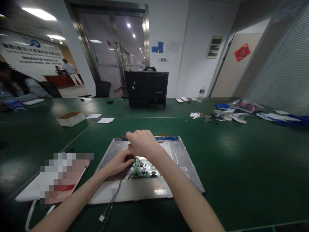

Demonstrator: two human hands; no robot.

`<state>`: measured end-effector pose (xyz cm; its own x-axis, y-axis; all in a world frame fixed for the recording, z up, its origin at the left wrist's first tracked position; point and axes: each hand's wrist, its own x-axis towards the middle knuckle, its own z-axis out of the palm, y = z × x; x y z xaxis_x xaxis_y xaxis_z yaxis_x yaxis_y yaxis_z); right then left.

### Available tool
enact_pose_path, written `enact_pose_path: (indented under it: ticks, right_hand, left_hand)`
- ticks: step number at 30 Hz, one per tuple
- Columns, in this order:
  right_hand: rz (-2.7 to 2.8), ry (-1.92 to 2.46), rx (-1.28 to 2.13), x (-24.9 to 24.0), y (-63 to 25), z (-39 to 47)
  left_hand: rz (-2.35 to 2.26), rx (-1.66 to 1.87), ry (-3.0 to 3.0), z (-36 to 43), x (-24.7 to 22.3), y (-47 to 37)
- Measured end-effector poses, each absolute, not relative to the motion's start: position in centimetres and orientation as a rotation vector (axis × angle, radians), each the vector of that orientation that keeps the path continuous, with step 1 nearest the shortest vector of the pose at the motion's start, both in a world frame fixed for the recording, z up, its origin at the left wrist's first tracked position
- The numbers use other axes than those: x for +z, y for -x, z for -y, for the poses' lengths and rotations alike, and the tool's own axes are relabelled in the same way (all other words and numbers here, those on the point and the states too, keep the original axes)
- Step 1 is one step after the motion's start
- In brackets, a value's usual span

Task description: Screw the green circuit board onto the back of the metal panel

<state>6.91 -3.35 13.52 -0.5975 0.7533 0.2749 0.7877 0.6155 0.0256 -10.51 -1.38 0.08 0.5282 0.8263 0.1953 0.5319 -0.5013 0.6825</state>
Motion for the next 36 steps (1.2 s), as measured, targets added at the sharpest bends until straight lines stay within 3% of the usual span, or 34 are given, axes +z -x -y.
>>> enact_pose_path:
  ticks: [36]
  right_hand:
    - [2.635, 1.22, -0.177, 13.64, -6.83, 3.64]
  left_hand:
    - [-1.103, 0.717, -2.209, 1.44, -0.04, 10.53]
